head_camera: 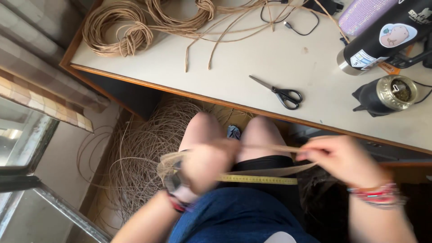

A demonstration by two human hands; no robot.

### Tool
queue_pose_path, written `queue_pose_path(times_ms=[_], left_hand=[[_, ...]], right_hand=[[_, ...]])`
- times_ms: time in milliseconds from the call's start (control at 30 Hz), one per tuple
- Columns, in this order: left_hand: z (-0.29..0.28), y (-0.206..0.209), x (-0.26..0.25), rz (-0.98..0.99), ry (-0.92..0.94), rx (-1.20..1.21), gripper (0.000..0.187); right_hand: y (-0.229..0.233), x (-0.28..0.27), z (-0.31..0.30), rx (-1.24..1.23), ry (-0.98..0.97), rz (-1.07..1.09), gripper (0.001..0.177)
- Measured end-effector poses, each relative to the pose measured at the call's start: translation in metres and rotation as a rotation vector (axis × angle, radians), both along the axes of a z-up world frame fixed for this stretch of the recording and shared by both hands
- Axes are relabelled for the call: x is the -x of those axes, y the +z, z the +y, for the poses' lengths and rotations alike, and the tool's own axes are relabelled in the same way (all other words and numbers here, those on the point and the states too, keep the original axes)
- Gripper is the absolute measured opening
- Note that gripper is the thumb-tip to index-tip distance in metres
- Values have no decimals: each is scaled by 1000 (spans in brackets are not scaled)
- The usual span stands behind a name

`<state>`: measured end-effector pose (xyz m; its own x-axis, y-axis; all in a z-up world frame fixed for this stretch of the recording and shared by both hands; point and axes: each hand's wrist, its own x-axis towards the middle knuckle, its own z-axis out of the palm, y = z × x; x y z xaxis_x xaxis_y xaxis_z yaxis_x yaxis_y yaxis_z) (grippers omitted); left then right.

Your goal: Measuring and cutting natural fiber strips to specific lengths using a tape measure and scissors.

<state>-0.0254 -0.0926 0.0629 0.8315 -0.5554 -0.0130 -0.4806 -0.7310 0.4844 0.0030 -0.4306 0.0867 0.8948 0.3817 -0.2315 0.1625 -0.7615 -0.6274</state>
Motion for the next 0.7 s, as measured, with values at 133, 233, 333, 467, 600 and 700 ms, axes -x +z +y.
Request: queue_pose_path(times_ms=[133, 233, 333, 467, 600, 700], left_hand=[[76, -57, -13, -341, 320, -309, 44], [85, -63, -16, -214, 469, -411, 20], [31, -55, -7, -414, 112, -258, 39], [-59, -21, 22, -224, 60, 107, 66], [-20, 4, 7, -7, -77, 11, 13], [44, -38, -17, 128, 105, -608, 23]], right_hand=[[13, 8, -59, -30, -157, 48, 26], [19, 13, -50, 77, -366, 113, 27], [11, 14, -8, 36, -125, 23, 24], [1, 11, 52, -40, 273, -64, 15], [5, 1, 21, -62, 145, 47, 21], [12, -4, -47, 94, -159, 137, 27]])
